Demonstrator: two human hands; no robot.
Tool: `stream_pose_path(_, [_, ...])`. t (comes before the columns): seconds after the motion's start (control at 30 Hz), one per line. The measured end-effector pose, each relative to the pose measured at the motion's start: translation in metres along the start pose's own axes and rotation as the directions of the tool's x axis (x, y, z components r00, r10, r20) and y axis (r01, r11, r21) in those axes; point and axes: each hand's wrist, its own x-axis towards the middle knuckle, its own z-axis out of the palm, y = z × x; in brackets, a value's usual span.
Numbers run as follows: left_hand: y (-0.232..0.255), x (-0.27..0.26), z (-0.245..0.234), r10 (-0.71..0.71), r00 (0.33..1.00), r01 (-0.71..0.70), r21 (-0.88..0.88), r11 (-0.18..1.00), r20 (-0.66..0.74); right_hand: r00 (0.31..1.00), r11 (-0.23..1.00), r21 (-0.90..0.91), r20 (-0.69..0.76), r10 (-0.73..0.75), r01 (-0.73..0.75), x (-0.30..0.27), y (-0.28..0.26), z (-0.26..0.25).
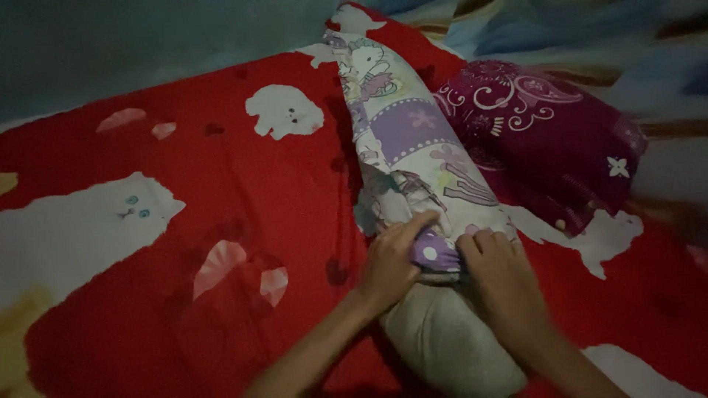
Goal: Putting a pillowcase onto a bolster pillow on a bed.
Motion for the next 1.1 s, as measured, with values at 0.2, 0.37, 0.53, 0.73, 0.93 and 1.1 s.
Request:
stream_pose_path(0.2, [0.000,-0.010,-0.027,-0.014,0.951,-0.003,0.055,0.998,0.309,0.999,1.000,-0.025,-0.045,-0.019,0.018,-0.003,0.003,0.006])
stream_pose_path(0.37, [0.002,0.007,-0.035,-0.175,0.786,0.087,0.174,0.981,0.593,0.971,0.992,0.024,-0.211,-0.116,0.124,0.000,0.025,0.020])
stream_pose_path(0.53, [0.004,0.016,-0.014,0.056,0.855,-0.200,0.228,0.953,0.516,0.969,0.999,-0.021,-0.245,-0.044,0.040,-0.002,0.042,0.023])
stream_pose_path(0.73, [0.014,0.010,-0.002,0.081,0.906,-0.227,0.316,0.921,0.415,0.981,0.980,0.140,0.157,0.118,-0.140,0.001,0.057,0.006])
stream_pose_path(0.93, [-0.002,-0.003,0.002,0.273,0.926,-0.355,0.362,0.862,0.260,0.652,0.736,0.346,0.739,0.168,-0.582,-0.005,0.089,-0.034])
stream_pose_path(1.1, [-0.010,0.002,0.006,0.320,0.911,-0.392,0.311,0.866,0.259,0.625,0.797,0.307,0.773,0.110,-0.520,-0.013,0.099,-0.021])
